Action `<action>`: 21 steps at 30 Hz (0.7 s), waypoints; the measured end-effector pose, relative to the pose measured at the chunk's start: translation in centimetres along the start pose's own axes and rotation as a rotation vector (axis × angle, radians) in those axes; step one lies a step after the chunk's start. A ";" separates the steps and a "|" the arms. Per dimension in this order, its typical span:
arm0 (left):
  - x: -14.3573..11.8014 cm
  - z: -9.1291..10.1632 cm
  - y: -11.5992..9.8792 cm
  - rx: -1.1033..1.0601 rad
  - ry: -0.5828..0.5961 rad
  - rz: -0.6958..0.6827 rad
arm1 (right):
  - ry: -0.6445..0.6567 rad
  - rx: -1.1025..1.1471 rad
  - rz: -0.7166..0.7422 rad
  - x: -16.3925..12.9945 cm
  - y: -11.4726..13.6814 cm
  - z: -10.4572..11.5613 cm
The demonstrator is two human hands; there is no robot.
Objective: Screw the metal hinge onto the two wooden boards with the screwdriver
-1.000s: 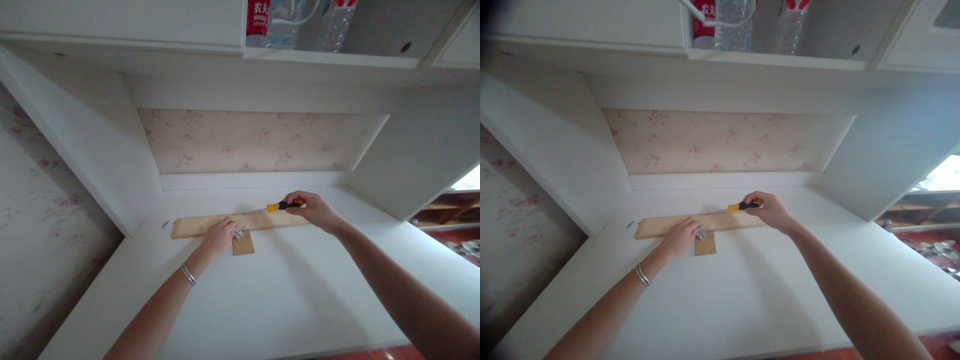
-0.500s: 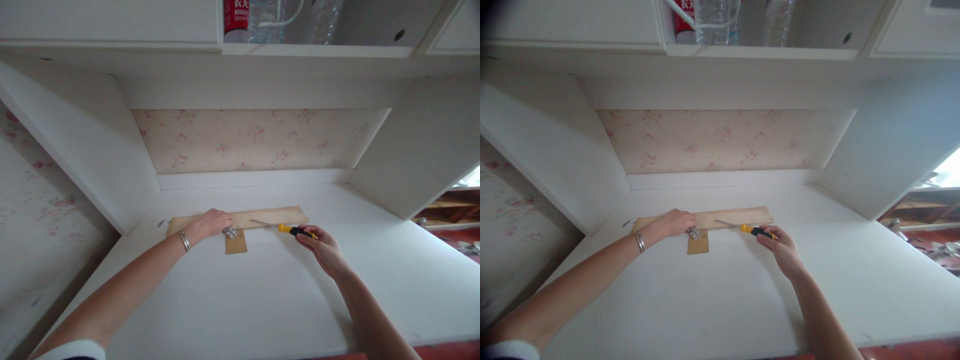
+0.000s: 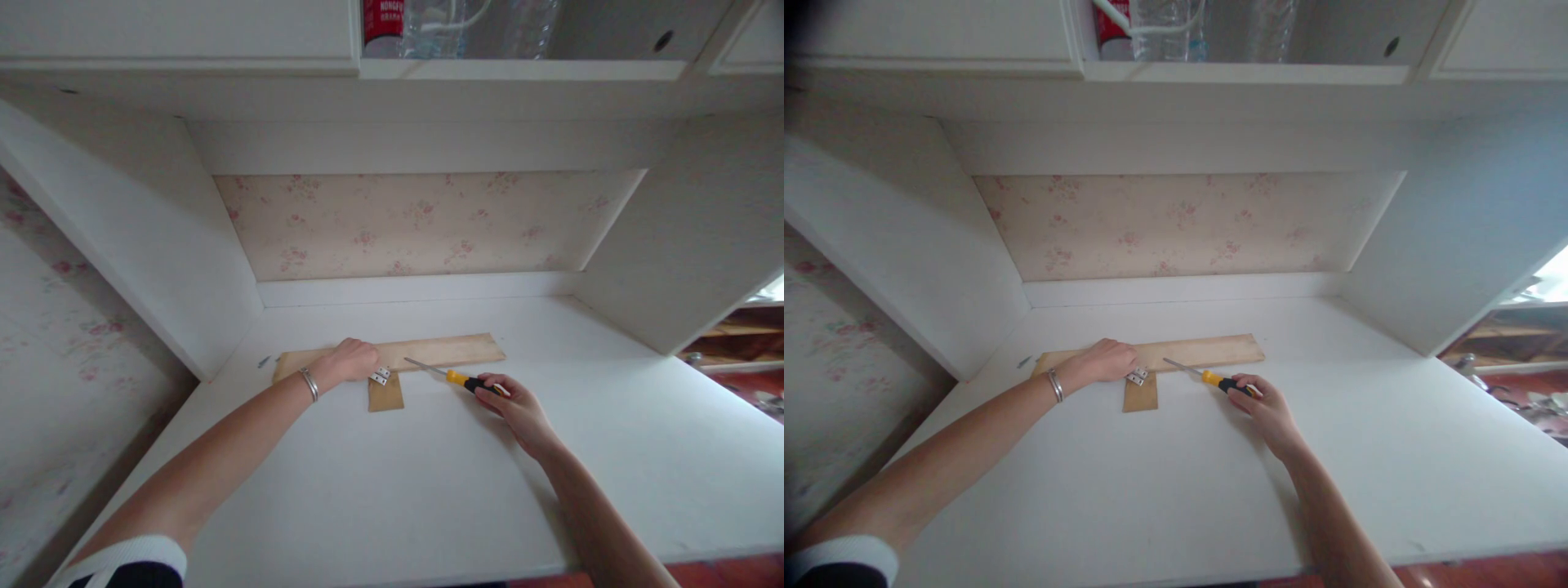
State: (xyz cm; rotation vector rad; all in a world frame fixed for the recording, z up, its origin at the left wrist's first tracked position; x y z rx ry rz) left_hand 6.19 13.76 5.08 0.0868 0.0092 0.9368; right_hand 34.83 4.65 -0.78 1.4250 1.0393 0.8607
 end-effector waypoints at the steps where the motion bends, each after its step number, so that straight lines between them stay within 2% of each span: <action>1: 0.2 -0.1 0.2 0.022 0.018 0.016 | 0.003 -0.005 -0.007 0.0 -0.1 0.0; 4: 0.4 -0.1 0.8 0.035 0.045 0.093 | 0.005 -0.015 -0.028 -0.1 -0.2 -0.1; 8: 0.4 -0.4 1.8 -0.050 0.077 0.234 | 0.002 -0.003 -0.055 -0.3 -0.1 -0.3; 15: 0.6 -0.6 2.9 -0.073 0.088 0.313 | 0.013 -0.032 -0.039 -0.3 -0.2 -0.4; 18: 0.2 0.3 3.1 -0.098 0.030 0.271 | 0.022 -0.043 -0.027 -0.2 -0.5 -0.4; 21: -0.6 1.9 2.0 -0.144 -0.075 0.089 | 0.031 -0.034 -0.033 -0.2 -0.7 -0.5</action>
Point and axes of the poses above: each hand's wrist, its own x-axis towards the middle knuckle, its own z-axis out of the back of the hand, y = z × x, the point moved 8 cm from there along x, towards the middle knuckle, and after that the axes turned 11 degrees about -y, right-handed, at the moved point
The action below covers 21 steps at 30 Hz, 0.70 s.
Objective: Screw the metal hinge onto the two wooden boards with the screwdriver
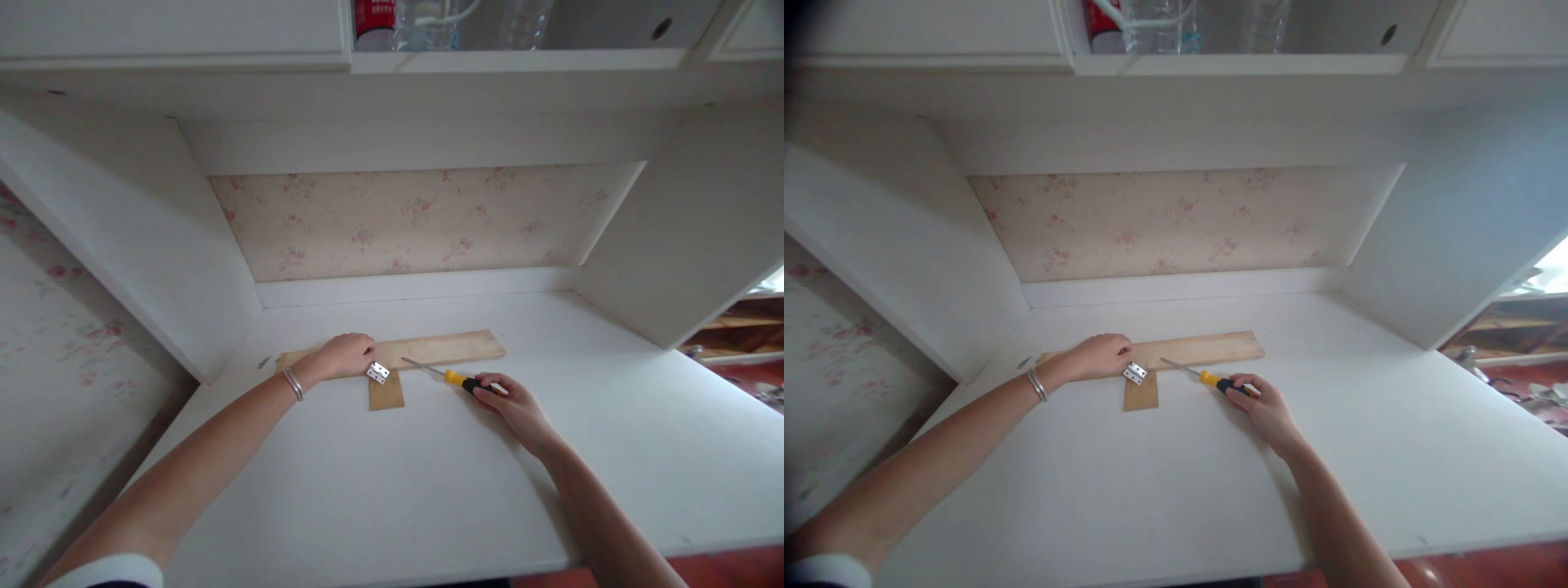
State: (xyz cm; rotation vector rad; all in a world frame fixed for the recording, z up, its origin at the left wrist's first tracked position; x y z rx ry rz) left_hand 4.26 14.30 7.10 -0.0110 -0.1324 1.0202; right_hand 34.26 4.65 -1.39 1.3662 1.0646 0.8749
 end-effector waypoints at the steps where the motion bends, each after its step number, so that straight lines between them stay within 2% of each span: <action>1: -0.4 0.4 -0.5 -0.011 -0.022 -0.073 | -0.002 -0.001 -0.003 0.0 0.0 0.0; 5: -1.3 0.5 -1.8 0.019 -0.028 -0.257 | -0.020 -0.021 -0.004 -0.1 0.3 0.0; 10: -1.0 -0.5 -2.2 0.104 -0.042 -0.313 | -0.014 -0.037 0.016 -0.4 0.7 -0.2; 17: -1.1 -0.4 -2.5 0.199 -0.058 -0.289 | 0.005 -0.074 0.027 -0.6 0.7 -0.2; 21: -1.1 -0.1 -2.1 0.222 -0.057 -0.219 | 0.016 -0.091 0.034 -0.4 0.4 -0.1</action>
Point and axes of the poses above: each hand's wrist, its own x-axis towards the middle knuckle, its own z-axis out of the back of the hand, y = z × x, the point moved 8 cm from there along x, towards the middle knuckle, and after that the axes turned 11 degrees about -y, right-handed, at the moved point
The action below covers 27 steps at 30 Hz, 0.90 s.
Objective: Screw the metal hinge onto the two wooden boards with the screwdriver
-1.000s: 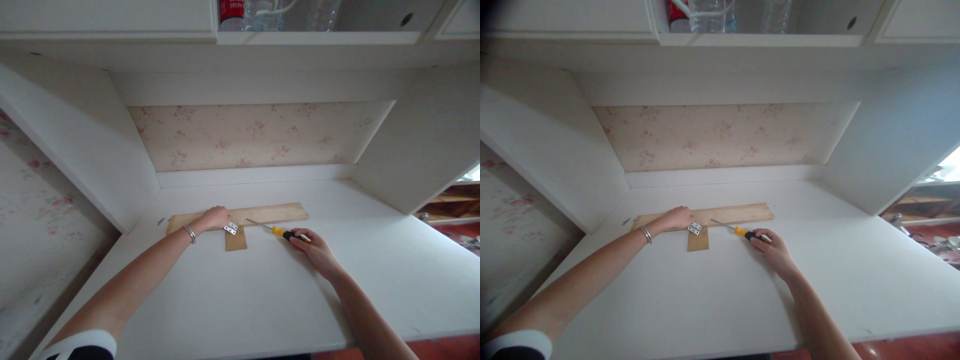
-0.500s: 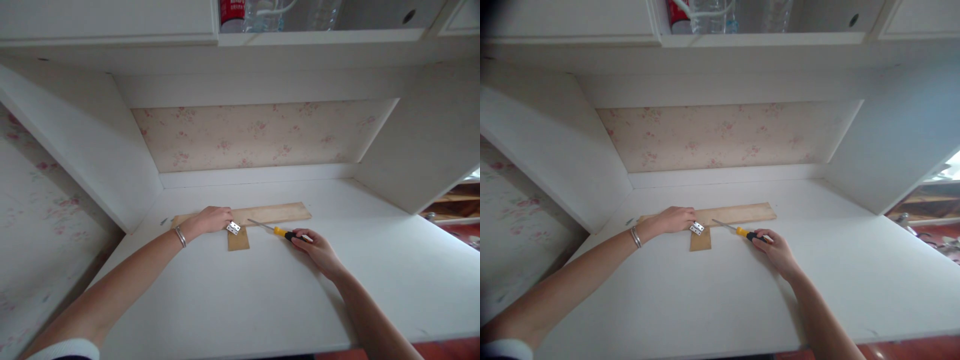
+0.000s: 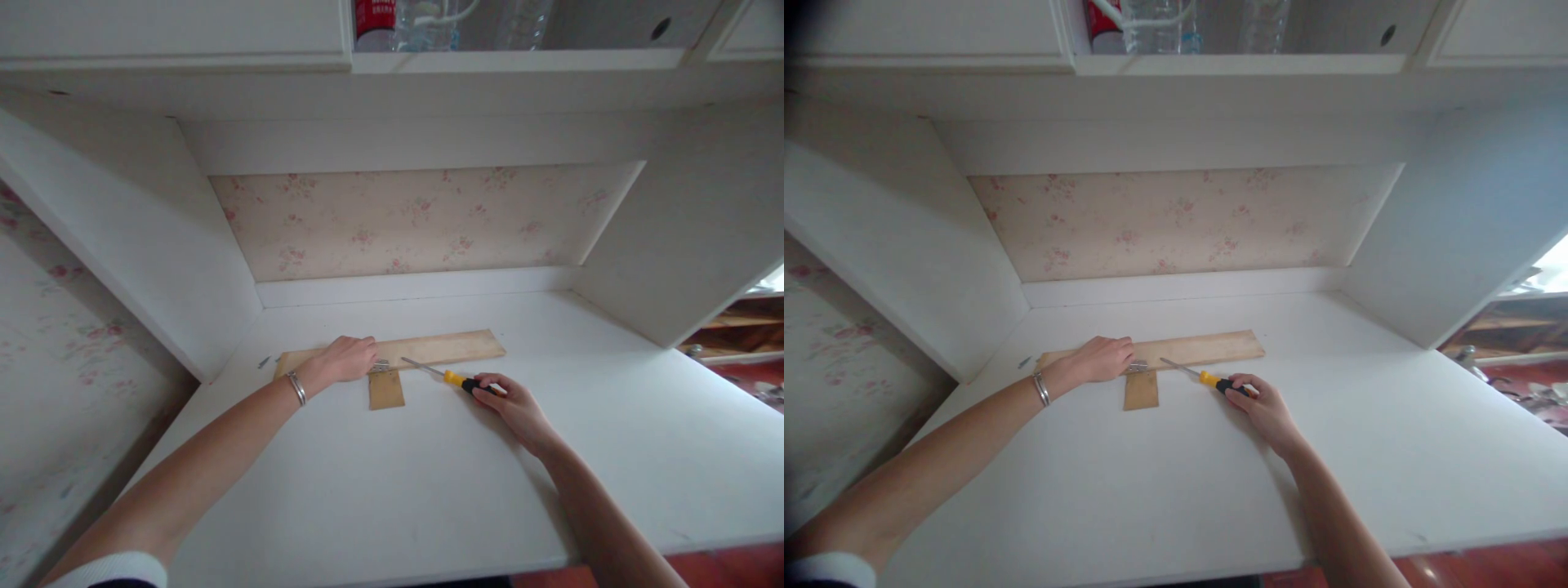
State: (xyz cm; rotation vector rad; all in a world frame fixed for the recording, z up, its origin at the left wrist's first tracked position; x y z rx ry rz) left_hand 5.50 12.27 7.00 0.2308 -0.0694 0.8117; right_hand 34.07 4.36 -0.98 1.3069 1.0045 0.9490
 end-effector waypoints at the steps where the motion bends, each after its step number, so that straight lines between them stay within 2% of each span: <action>1: 0.0 -0.1 0.2 -0.011 0.013 0.027 | 0.001 -0.005 0.004 0.0 -0.1 0.0; 10: -0.4 -1.1 0.9 -0.188 0.111 0.129 | -0.014 -0.012 0.005 -0.2 0.3 -0.1; 16: -0.6 -0.6 0.2 -0.202 0.047 0.091 | -0.001 -0.021 0.012 -0.3 0.4 -0.1; 27: -0.5 -1.0 -0.4 -0.366 -0.005 0.069 | 0.003 -0.033 0.032 0.0 0.1 -0.1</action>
Point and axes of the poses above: each hand's wrist, its own x-axis towards the middle knuckle, its own z-axis out of the back of the hand, y = z × x, the point moved 8 cm from there along x, towards the middle knuckle, and after that the axes turned 11 degrees about -y, right-handed, at the moved point
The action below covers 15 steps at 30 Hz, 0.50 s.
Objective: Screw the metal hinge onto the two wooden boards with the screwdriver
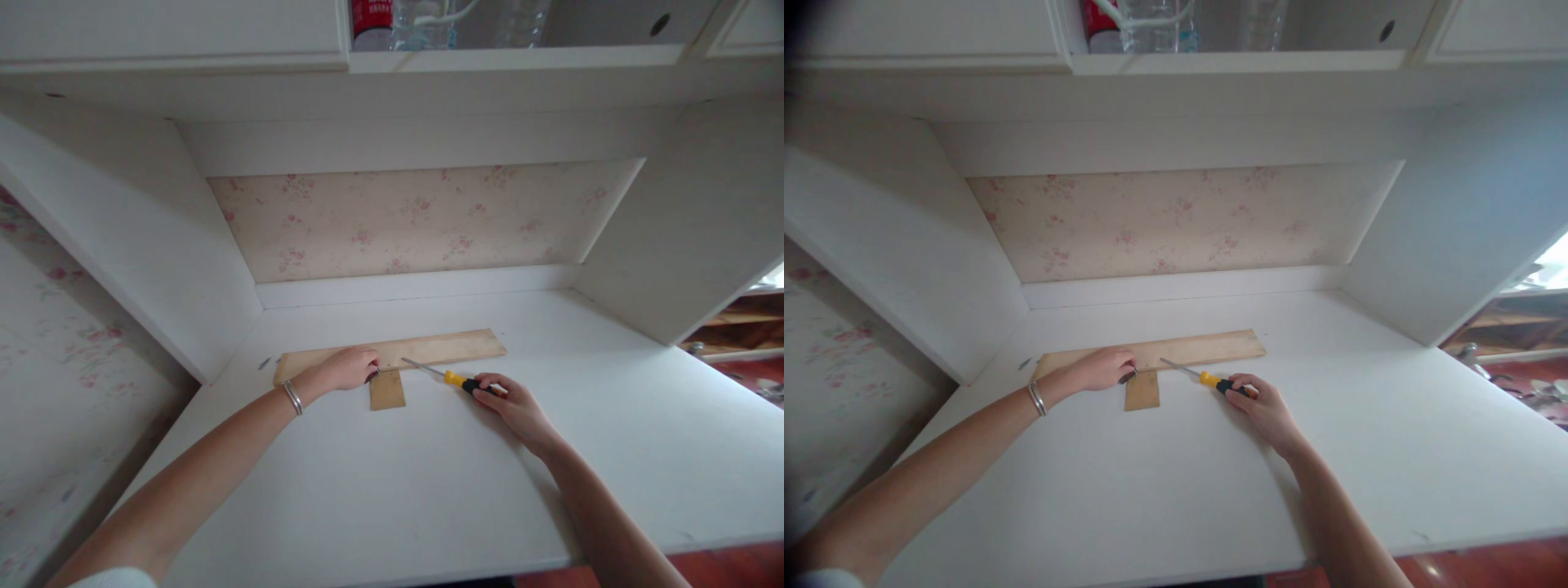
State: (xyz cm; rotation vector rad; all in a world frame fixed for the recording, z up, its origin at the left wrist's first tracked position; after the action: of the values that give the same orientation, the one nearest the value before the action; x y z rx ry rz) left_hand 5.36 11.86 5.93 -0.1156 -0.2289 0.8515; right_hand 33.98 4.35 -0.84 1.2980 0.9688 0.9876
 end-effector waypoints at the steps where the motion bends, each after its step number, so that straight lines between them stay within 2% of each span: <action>1: 0.0 0.1 -0.1 -0.006 -0.005 0.002 | 0.000 0.001 0.001 0.0 0.1 0.0; 7: -0.2 0.0 0.1 -0.057 -0.037 0.052 | 0.001 -0.001 0.001 -0.1 0.2 -0.1; 12: -0.7 0.8 1.7 -0.132 -0.023 0.207 | -0.008 -0.004 0.004 -0.2 0.4 0.0; 15: -1.2 1.2 2.4 -0.146 -0.009 0.242 | 0.001 -0.007 0.005 -0.2 0.4 -0.1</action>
State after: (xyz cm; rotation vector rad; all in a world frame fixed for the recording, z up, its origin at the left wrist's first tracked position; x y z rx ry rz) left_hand 2.60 12.54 6.44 -0.2802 -0.2900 1.0760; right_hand 33.86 4.19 -0.46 1.2948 0.9629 0.9951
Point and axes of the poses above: each hand's wrist, its own x-axis towards the middle knuckle, its own z-axis out of the back of the hand, y = z × x, the point moved 8 cm from there along x, towards the middle knuckle, and after that the axes turned 11 degrees about -y, right-handed, at the moved point
